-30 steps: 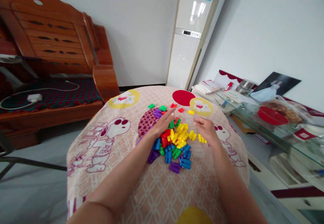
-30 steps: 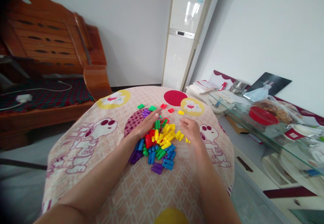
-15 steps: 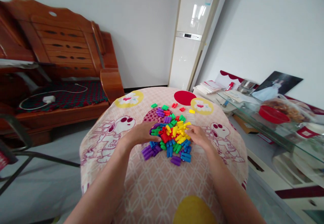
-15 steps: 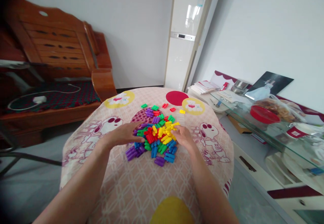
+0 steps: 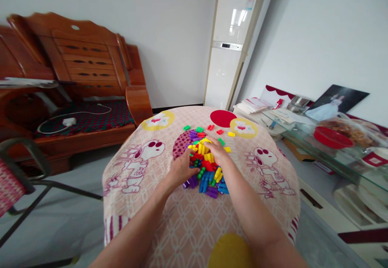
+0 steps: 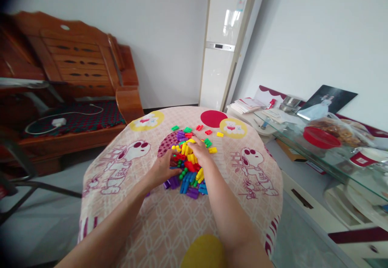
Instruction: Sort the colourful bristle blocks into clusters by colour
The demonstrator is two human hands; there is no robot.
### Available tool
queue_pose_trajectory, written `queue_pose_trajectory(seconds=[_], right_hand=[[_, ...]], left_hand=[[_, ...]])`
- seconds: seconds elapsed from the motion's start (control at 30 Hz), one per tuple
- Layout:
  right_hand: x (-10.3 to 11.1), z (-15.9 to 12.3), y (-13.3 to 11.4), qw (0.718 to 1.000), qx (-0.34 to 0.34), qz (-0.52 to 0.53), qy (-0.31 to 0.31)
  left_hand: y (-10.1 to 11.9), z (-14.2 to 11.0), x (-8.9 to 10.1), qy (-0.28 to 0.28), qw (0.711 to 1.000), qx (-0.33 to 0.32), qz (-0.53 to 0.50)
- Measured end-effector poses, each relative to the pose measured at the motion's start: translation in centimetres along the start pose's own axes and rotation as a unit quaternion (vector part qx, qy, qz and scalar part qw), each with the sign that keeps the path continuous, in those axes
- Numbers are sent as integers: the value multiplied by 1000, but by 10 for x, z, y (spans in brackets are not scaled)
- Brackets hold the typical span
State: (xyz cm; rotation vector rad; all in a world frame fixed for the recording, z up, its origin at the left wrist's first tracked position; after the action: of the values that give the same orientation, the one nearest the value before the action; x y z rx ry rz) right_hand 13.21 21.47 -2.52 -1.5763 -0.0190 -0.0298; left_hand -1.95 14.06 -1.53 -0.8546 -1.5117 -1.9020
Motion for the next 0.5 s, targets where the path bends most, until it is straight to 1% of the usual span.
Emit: queue_pose_trajectory(seconds=[0.1, 0.17, 0.2, 0.23, 0.3, 0.37, 0.43, 0.47, 0.5], right_hand=[[-12, 0, -21, 996, 26, 65, -63], [-9, -3, -32, 990, 32, 96, -102], [-3, -5, -36, 988, 35, 104, -108], [5, -5, -39, 988, 38, 107, -102], [27, -6, -40, 992, 43, 102, -64], [50, -7, -38, 995, 52, 85, -19], [69, -12, -33, 997, 65, 51, 11], [77, -16, -30, 997, 74, 27, 21], [85, -21, -28, 996, 84, -3, 30]], left_hand=[[4, -8, -8, -44, 998, -20, -44], [12, -9, -11, -53, 994, -60, -72], [19, -8, -12, -54, 991, -88, -82], [26, -5, -15, -52, 988, -116, -84], [38, 6, -24, -51, 983, -159, -71], [47, 23, -37, -52, 983, -171, -45], [56, 41, -46, -52, 984, -172, -17], [60, 48, -47, -47, 984, -174, -5], [63, 53, -43, -35, 984, -177, 4]])
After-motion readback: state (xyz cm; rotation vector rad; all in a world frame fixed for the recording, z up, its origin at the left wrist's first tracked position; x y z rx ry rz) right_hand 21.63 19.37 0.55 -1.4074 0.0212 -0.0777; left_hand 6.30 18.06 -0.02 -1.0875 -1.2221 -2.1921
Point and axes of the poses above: each hand's wrist, its own z-axis towards the middle knuckle, its own x-axis out of the back of the hand, y = z × x, the point moved 8 cm from there along z, towards the middle knuckle, and after that the axes turned 3 degrees about y, right-handed, at the moved point
